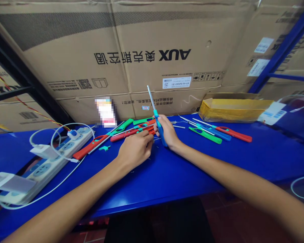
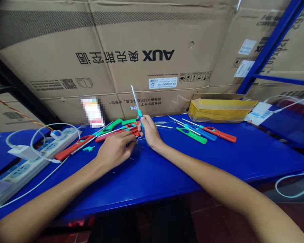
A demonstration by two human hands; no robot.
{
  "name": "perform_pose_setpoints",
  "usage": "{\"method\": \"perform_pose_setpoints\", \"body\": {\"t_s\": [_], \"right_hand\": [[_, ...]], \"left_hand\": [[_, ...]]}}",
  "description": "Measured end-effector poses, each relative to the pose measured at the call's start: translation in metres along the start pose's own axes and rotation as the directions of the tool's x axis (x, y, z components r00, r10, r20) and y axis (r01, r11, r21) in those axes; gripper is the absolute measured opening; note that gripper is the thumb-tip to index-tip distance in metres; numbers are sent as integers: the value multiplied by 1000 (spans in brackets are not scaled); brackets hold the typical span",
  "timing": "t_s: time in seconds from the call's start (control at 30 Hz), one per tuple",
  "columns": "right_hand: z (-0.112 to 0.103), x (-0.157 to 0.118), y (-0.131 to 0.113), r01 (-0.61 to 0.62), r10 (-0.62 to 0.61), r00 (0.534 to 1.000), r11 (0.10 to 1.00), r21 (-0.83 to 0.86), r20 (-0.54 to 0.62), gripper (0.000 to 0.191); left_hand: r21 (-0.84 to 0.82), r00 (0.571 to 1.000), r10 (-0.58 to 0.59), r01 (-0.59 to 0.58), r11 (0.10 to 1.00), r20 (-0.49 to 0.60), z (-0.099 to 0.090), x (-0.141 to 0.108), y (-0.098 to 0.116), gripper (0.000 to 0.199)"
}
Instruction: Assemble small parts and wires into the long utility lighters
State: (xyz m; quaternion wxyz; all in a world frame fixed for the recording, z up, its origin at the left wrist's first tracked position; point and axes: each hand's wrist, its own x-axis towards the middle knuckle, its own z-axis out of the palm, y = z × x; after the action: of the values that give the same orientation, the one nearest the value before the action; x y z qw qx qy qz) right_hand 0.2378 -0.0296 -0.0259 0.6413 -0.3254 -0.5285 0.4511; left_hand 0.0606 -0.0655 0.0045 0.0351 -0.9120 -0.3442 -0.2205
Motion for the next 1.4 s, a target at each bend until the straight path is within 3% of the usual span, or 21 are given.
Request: {"method": "perform_pose_setpoints", "body": {"t_s": [0.43,0.7,1.03,1.4], "right_hand": [[-1,2,0,1,-1,1000,1000,13,-25,31],[-6,6,-1,-23,23,999,1000,20,-45,33],[-6,7,-2,-19,19,999,1000,17,-37,36],[-4,5,-3,-17,17,1000,1000,10,-4,34]], "left_hand": [[32,1000,9,-10,999,10,1,-1,4,23],[79,995,78,-83,993,66,4,-4,8,23],[34,992,111,-113,993,57,2,-2,3,23],[-7,998,46,-46,999,43,-1,2,-4,22]]}}
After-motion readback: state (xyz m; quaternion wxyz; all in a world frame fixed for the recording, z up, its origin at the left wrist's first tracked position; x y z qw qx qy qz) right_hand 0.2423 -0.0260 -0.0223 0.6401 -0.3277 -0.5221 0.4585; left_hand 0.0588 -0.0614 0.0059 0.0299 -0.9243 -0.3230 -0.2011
